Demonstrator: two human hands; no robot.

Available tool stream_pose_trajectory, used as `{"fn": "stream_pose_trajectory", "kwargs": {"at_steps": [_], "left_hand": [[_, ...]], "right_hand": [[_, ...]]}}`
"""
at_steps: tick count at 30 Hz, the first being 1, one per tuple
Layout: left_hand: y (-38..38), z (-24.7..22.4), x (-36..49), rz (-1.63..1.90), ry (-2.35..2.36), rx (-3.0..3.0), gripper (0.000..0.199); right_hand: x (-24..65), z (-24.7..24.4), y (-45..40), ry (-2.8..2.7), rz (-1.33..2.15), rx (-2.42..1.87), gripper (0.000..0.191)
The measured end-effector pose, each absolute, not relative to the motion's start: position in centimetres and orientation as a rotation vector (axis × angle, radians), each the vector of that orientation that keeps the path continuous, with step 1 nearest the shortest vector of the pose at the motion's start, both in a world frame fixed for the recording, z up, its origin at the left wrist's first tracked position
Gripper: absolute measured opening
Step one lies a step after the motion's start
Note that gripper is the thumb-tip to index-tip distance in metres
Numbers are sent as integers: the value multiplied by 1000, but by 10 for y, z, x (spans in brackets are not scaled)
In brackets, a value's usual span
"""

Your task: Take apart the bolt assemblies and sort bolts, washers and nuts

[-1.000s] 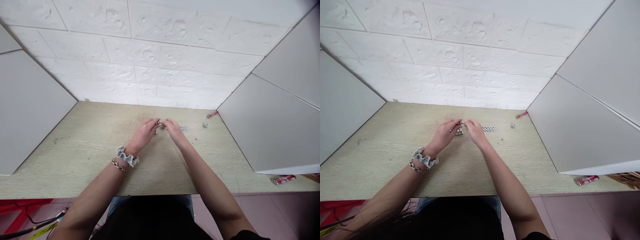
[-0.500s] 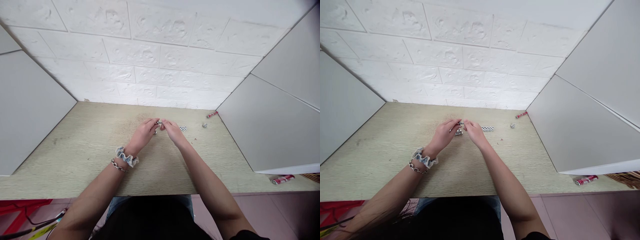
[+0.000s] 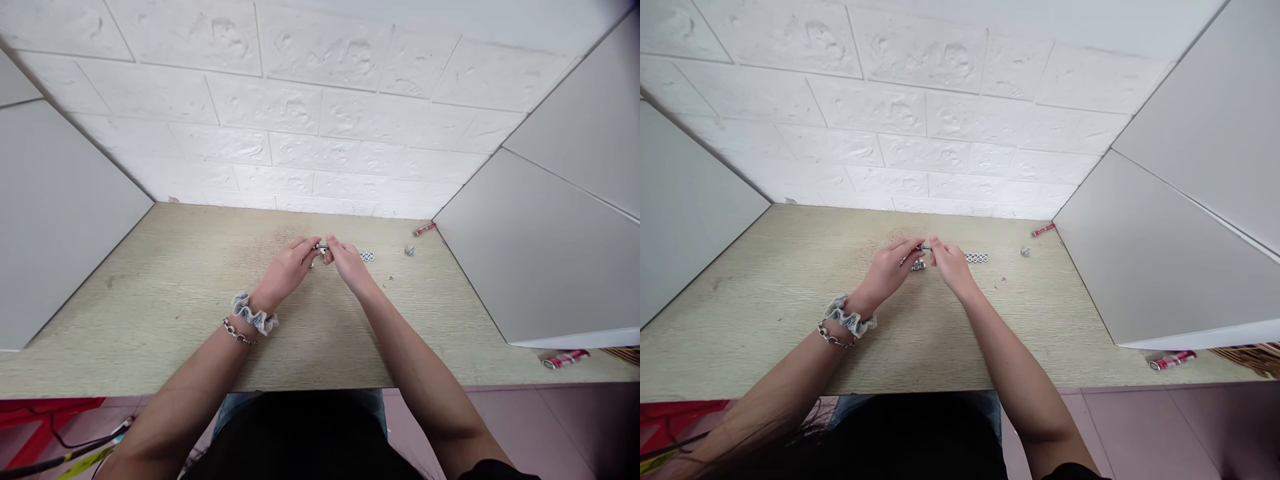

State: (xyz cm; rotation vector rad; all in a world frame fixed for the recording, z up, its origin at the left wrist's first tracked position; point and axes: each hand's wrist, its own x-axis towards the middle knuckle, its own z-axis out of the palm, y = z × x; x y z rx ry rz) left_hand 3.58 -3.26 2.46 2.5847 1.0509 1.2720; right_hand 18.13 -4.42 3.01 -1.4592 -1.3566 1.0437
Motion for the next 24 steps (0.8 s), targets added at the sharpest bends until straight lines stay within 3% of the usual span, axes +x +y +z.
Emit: {"fn": "stream_pose_trajectory", "kwargs": {"at_steps": [3, 8, 14, 16, 20, 24], "left_hand": [[-33, 25, 36, 1281, 1051, 2589, 22], [-35, 27, 36, 1284, 1059, 2576, 22], [-35, 27, 36, 1260, 1079, 2561, 24], [-35, 26, 36, 1254, 1081, 2557, 24], [-35, 27, 36, 1254, 1092, 2542, 24], [-35, 27, 36, 1280, 1061, 2561, 23]], "right_hand": [[180, 32, -45, -1233, 1074, -1323, 17], [180, 34, -45, -1129, 1049, -1297, 17], [181, 27, -45, -1312, 999, -1425, 52], [180, 27, -45, -1339, 996, -1418, 49], [179, 30, -45, -1220, 1030, -1289, 24], [180, 29, -43, -1163, 1014, -1313, 34]]}}
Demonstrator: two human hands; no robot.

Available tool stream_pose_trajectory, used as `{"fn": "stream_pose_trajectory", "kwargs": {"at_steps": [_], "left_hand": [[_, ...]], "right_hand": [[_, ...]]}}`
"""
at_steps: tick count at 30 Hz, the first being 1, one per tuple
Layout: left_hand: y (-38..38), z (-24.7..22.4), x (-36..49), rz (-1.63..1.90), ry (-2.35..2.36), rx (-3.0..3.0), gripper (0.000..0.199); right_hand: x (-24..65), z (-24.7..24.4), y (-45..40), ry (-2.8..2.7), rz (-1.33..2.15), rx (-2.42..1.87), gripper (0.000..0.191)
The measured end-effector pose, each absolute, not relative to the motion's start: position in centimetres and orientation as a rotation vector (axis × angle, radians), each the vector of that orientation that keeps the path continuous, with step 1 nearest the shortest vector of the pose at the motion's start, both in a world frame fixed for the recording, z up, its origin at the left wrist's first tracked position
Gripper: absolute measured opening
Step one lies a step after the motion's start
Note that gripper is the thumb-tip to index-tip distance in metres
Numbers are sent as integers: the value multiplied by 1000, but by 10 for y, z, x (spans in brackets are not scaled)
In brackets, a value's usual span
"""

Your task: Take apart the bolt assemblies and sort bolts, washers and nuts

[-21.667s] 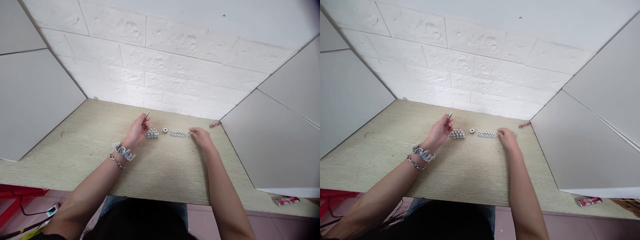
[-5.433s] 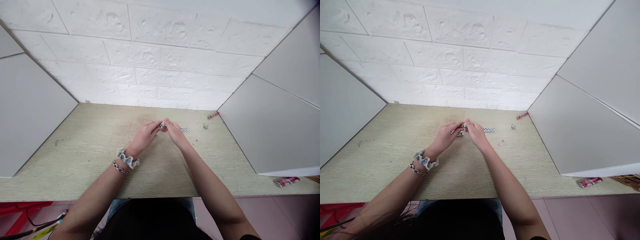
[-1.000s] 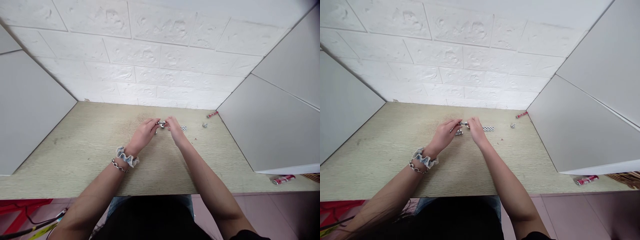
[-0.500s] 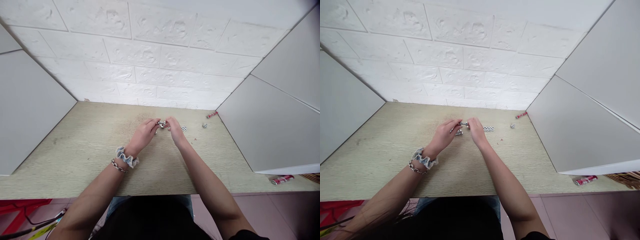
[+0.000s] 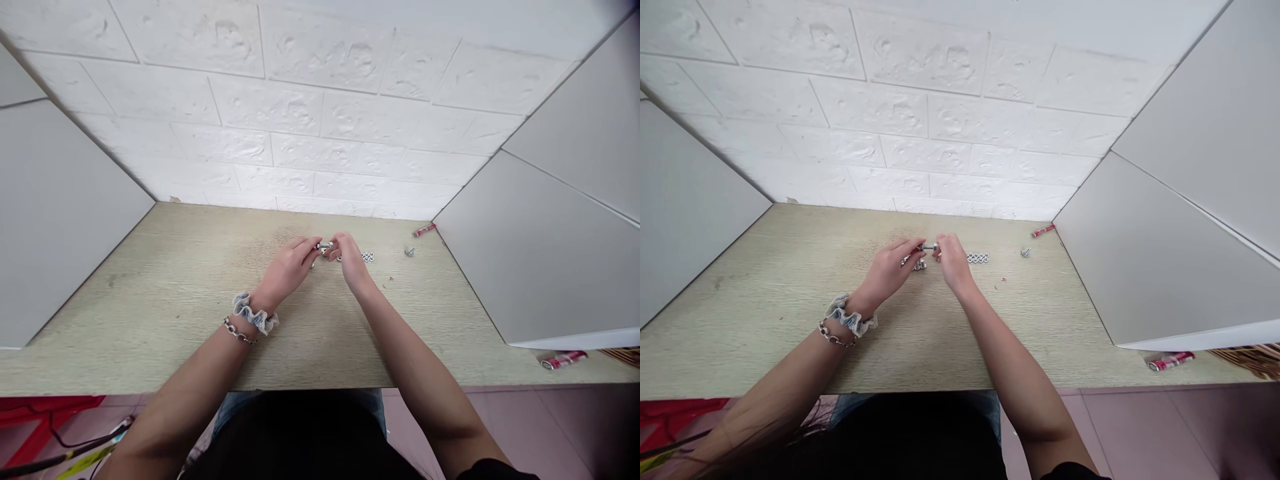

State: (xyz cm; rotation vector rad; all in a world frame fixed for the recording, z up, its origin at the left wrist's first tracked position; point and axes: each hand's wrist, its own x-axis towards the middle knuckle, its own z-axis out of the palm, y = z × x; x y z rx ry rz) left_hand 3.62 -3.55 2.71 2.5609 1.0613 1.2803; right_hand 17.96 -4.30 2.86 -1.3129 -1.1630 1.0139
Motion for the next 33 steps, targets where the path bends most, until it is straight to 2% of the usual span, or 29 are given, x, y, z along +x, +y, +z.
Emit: {"fn": "stream_pose_trajectory", "kwargs": {"at_steps": [3, 5, 8, 13, 21, 33], "left_hand": [[-35, 27, 36, 1287, 1038, 2582, 22], [-35, 27, 36, 1288, 1032, 2587, 22], [-35, 26, 36, 1281, 1038, 2582, 22], [-35, 26, 36, 1260, 1074, 2568, 22], [-37, 28, 37, 1282, 1024, 2587, 22], [-33, 27, 33, 1235, 1095, 2564, 24]], "right_hand": [[180, 26, -42, -1270, 1017, -1420, 54], [180, 25, -42, -1322, 1036, -1438, 59], [178, 26, -44, -1320, 1074, -1390, 57], [179, 26, -42, -1257, 1035, -1321, 38], [181, 24, -42, -1326, 1072, -1451, 63], [179, 25, -43, -1286, 1065, -1334, 49]]}}
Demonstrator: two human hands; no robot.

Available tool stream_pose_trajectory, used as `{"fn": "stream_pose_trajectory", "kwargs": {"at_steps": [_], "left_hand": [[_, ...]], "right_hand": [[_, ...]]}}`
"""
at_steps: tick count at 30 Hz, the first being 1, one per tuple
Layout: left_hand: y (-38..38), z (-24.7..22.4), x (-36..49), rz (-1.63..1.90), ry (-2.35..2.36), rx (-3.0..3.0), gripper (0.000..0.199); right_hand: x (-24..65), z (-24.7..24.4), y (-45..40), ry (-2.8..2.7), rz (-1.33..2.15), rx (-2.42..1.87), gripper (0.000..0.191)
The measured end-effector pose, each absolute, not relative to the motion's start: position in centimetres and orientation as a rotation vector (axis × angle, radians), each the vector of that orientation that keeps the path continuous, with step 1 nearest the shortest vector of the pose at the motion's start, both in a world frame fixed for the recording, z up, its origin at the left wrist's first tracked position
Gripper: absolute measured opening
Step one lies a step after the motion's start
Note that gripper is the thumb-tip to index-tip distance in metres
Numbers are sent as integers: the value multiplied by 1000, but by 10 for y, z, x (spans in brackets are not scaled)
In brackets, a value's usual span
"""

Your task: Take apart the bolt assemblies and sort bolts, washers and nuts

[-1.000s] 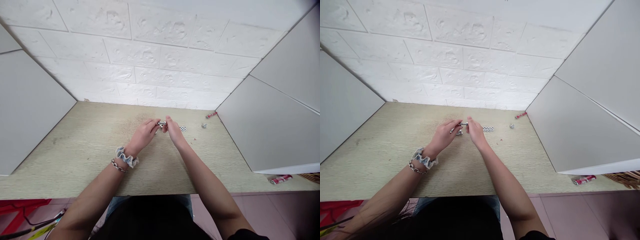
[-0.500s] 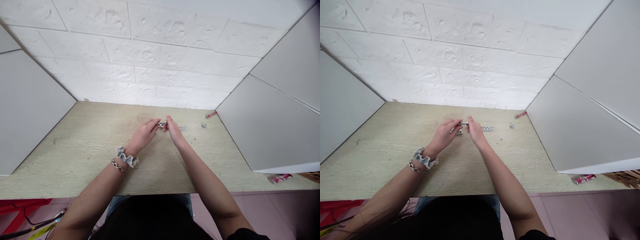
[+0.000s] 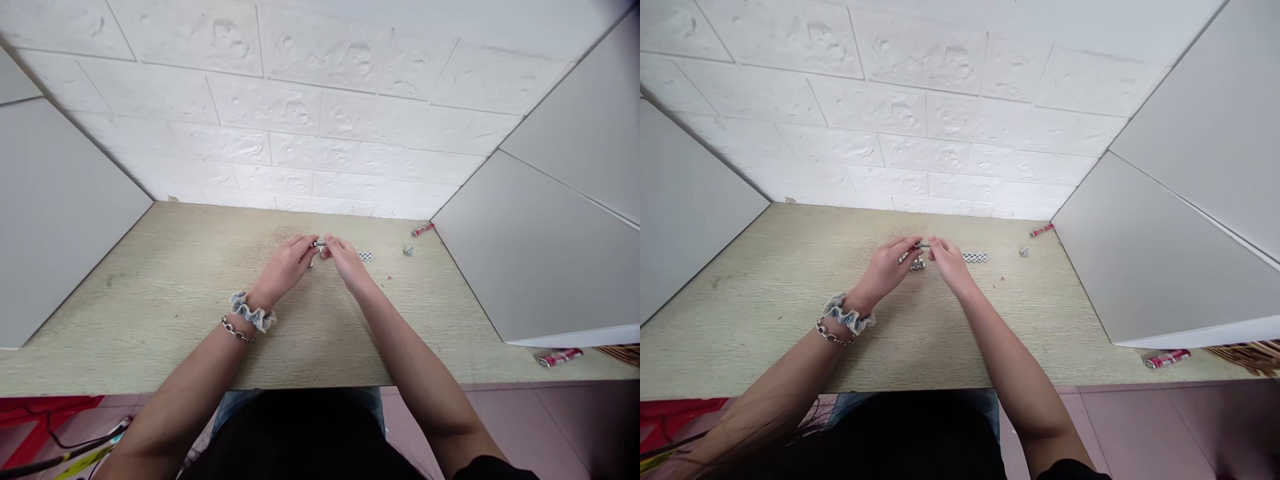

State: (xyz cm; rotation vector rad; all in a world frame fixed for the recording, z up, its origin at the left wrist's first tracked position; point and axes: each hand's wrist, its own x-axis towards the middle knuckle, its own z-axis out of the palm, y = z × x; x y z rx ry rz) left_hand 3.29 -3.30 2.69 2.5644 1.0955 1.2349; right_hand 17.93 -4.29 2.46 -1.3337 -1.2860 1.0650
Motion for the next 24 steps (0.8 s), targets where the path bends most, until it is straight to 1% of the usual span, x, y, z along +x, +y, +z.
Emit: {"fn": "stream_pose_trajectory", "kwargs": {"at_steps": [6, 15, 17, 20, 23, 24], "left_hand": [[-30, 28, 31, 1273, 1146, 2523, 24], [-28, 27, 30, 1274, 1154, 2508, 24], [-29, 27, 30, 1271, 1160, 2506, 24], [-30, 28, 30, 1269, 1157, 2515, 24], [-31, 28, 31, 1275, 1101, 2559, 23], [-31, 28, 31, 1278, 1073, 2580, 22]], "right_hand": [[177, 31, -45, -1221, 1101, -1212, 37], [176, 33, -45, -1162, 1146, -1111, 31], [175, 34, -46, -1159, 1156, -1122, 32], [174, 34, -46, -1134, 1167, -1171, 40], [176, 30, -43, -1116, 1165, -1242, 36], [177, 28, -42, -1133, 1169, -1269, 39]]}}
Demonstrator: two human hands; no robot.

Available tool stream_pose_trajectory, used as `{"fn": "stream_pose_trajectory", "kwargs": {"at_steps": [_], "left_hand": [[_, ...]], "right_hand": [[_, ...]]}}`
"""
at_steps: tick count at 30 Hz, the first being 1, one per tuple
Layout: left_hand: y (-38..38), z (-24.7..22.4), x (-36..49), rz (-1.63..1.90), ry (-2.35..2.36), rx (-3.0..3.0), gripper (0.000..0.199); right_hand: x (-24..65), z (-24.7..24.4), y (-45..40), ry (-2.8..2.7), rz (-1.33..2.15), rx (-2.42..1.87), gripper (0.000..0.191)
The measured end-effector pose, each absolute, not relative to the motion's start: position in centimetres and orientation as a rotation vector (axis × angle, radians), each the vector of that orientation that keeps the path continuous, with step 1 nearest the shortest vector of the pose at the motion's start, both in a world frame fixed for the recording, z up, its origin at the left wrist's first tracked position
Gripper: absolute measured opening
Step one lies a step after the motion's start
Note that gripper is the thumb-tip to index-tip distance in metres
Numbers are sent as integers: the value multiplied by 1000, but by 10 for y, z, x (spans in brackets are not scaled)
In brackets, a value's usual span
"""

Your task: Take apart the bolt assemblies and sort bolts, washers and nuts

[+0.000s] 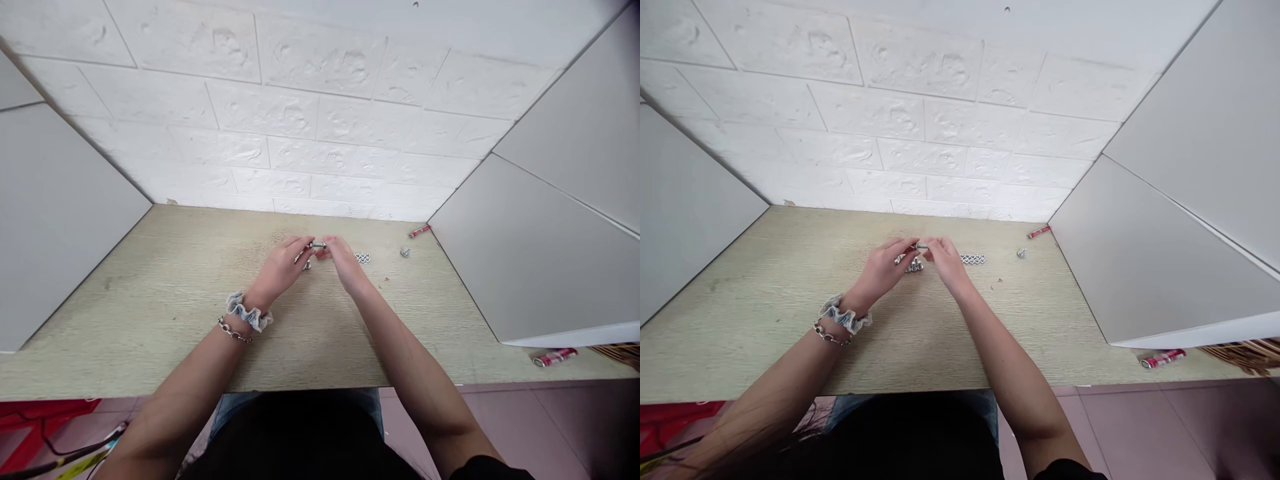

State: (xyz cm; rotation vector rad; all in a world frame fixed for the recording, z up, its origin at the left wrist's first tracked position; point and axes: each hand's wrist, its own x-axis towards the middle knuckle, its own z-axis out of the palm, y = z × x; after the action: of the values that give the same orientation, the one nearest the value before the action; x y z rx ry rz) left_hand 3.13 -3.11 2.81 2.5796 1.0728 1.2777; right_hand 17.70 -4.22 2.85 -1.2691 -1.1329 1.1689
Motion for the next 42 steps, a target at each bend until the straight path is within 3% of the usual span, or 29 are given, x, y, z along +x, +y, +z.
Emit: {"fn": "stream_pose_trajectory", "kwargs": {"at_steps": [4, 7, 33, 42], "left_hand": [[-33, 28, 33, 1274, 970, 2641, 22], [-34, 28, 34, 1258, 943, 2653, 22], [-28, 27, 30, 1254, 1129, 2559, 24], [-26, 26, 29, 1244, 1144, 2528, 25]], "right_hand": [[181, 26, -42, -1270, 1159, -1412, 64], [181, 28, -45, -1307, 1160, -1462, 66], [178, 36, -46, -1224, 1151, -1269, 22], [176, 36, -47, -1182, 1184, -1168, 24]]}}
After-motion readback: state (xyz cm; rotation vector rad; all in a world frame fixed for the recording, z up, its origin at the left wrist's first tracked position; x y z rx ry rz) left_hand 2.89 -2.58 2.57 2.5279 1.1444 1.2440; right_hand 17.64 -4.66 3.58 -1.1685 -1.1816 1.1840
